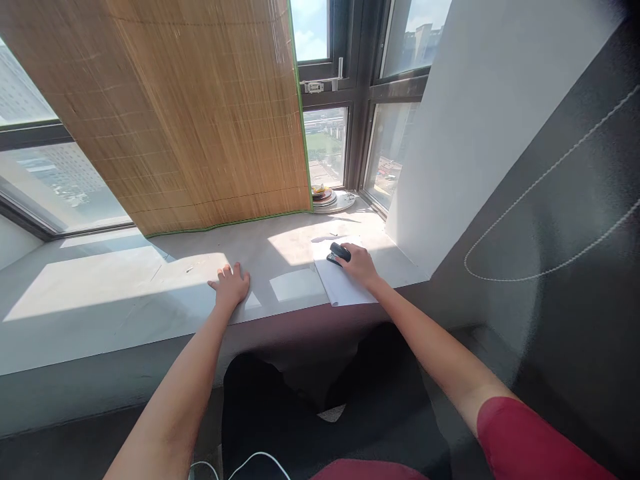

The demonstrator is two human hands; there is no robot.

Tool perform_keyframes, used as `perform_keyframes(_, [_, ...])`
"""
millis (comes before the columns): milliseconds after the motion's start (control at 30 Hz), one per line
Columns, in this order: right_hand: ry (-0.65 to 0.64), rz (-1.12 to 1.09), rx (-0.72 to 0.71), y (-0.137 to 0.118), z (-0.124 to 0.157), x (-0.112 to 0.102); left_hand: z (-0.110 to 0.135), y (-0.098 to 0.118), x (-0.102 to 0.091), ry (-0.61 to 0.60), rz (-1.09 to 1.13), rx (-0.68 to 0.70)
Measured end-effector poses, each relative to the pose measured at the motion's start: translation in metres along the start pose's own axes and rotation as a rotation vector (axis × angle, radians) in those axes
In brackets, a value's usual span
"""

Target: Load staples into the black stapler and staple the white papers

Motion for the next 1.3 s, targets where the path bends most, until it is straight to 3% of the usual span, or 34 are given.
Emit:
perform_keyframes(200, [0.027,-0.024,-0.056,0.043,-0.059,-0.011,0.003,-0.001,-0.001,0.002,-0.007,0.013])
perform_keyframes(300, [-0.144,-0.024,-0.113,0.058,-0.084,0.004,0.004,-0.001,-0.001,0.003,-0.009,0.014])
perform_keyframes(433, [-0.319,-0.042,-0.121,0.054,-0.095,0.039,0.005,-0.001,-0.002,0.015,0.004,0.004])
perform_keyframes(600, [-0.31,-0.042,-0.122,0.01,-0.099,0.089,0.007,0.0,-0.003,0.021,0.038,0.002])
perform_keyframes(733, [-0.412,-0.07,-0.164,-0.058,-0.114,0.14,0.002,-0.004,-0.005,-0.012,0.135,-0.022])
perform_keyframes(867, [-0.505,-0.073,-0.262,-0.132,-0.132,0.191,-0.007,-0.013,-0.01,0.005,0.348,-0.157])
perform_keyframes(967, [-0.538,-0.098,-0.283,-0.169,-0.14,0.218,-0.011,-0.02,-0.012,0.054,0.495,-0.226])
perform_keyframes(1100, [-0.504,-0.116,-0.333,-0.188,-0.14,0.224,-0.011,-0.025,-0.012,0.079,0.572,-0.252])
perform_keyframes(1233, [-0.225,-0.12,-0.287,-0.175,-0.127,0.195,-0.01,-0.024,-0.013,0.063,0.548,-0.275])
perform_keyframes(1300, [-0.197,-0.147,-0.257,-0.161,-0.117,0.18,-0.009,-0.022,-0.014,0.051,0.531,-0.284])
Point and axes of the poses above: each hand's wrist, its own z-axis away from the middle knuckle, its own x-axis out of the palm, y = z × x, the point moved 2 cm from there along -z, towards the middle knuckle, and after that the axes turned 12 degrees about -x, right-handed, at the moved point
